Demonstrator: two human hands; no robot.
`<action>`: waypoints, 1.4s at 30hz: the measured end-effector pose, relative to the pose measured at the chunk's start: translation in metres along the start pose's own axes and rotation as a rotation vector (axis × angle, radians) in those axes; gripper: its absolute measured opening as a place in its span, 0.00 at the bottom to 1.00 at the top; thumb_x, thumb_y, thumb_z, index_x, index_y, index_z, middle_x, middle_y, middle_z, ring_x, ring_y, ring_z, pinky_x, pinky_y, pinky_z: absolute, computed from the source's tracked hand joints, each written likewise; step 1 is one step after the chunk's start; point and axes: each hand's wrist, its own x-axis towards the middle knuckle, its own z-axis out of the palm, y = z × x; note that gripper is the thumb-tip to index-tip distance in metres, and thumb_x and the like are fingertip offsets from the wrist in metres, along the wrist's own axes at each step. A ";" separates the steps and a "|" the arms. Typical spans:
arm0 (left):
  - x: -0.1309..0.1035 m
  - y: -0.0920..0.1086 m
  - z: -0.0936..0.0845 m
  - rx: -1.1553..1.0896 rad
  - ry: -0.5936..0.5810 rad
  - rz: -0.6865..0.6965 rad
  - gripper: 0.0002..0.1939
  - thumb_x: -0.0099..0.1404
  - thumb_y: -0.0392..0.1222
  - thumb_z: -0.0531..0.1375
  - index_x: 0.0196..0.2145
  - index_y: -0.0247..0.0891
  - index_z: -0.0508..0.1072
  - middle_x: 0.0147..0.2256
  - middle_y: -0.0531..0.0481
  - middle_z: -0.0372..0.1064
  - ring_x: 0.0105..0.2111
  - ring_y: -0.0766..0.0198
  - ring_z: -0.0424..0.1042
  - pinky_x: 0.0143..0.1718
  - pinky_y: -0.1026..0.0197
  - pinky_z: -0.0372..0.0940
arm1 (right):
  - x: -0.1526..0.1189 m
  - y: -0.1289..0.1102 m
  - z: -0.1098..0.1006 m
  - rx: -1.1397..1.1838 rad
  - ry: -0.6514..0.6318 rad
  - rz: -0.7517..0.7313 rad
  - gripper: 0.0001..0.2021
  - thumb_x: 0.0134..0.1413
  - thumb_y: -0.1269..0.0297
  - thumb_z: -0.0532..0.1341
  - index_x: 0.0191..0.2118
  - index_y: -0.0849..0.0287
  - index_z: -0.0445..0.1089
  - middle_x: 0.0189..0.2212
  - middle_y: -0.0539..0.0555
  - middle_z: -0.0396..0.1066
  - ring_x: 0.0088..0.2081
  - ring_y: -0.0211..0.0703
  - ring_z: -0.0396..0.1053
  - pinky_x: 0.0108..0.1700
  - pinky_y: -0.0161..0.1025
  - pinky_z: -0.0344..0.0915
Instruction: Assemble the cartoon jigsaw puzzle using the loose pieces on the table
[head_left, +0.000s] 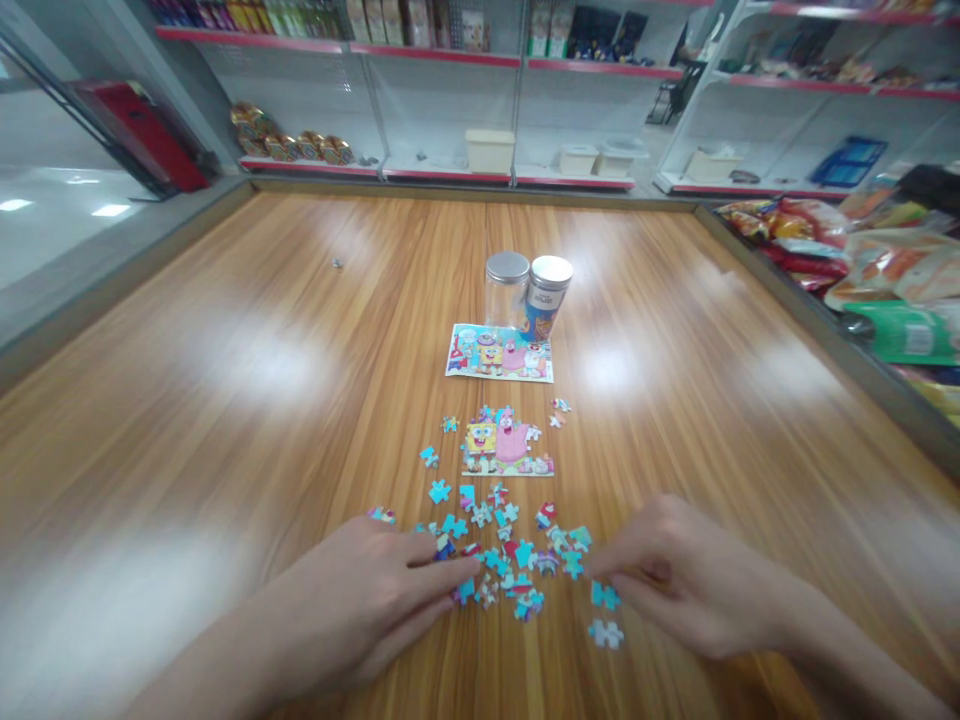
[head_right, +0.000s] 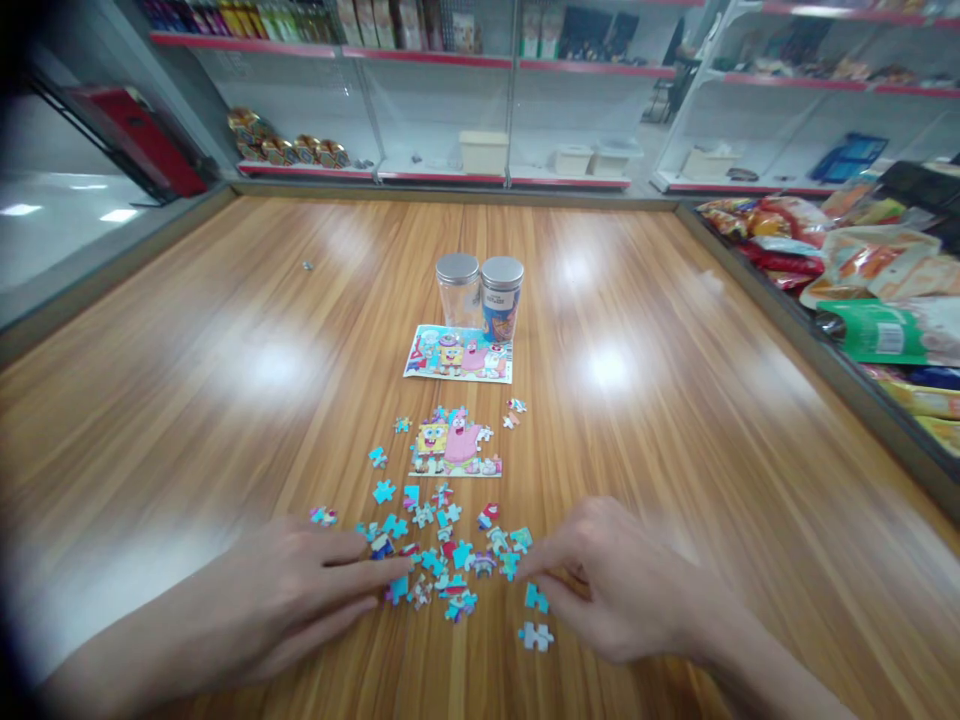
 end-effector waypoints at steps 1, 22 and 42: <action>0.000 0.003 -0.001 -0.024 -0.026 0.008 0.19 0.75 0.37 0.51 0.60 0.51 0.66 0.41 0.52 0.76 0.35 0.61 0.77 0.32 0.60 0.68 | -0.003 -0.001 -0.006 0.043 -0.130 -0.009 0.11 0.55 0.72 0.61 0.28 0.53 0.78 0.18 0.45 0.73 0.20 0.32 0.66 0.26 0.32 0.55; 0.012 0.006 0.017 0.041 -0.056 0.003 0.25 0.71 0.35 0.53 0.64 0.47 0.62 0.40 0.49 0.78 0.33 0.55 0.80 0.30 0.58 0.71 | 0.014 0.006 0.030 -0.160 0.097 0.325 0.17 0.61 0.56 0.64 0.24 0.59 0.69 0.20 0.48 0.70 0.22 0.34 0.64 0.27 0.35 0.45; 0.035 -0.089 0.018 -0.295 0.782 -0.375 0.10 0.69 0.41 0.59 0.39 0.36 0.80 0.28 0.51 0.73 0.27 0.68 0.69 0.30 0.66 0.62 | 0.059 0.064 0.034 0.199 0.689 0.356 0.16 0.64 0.53 0.60 0.32 0.60 0.73 0.21 0.49 0.68 0.22 0.36 0.62 0.26 0.34 0.57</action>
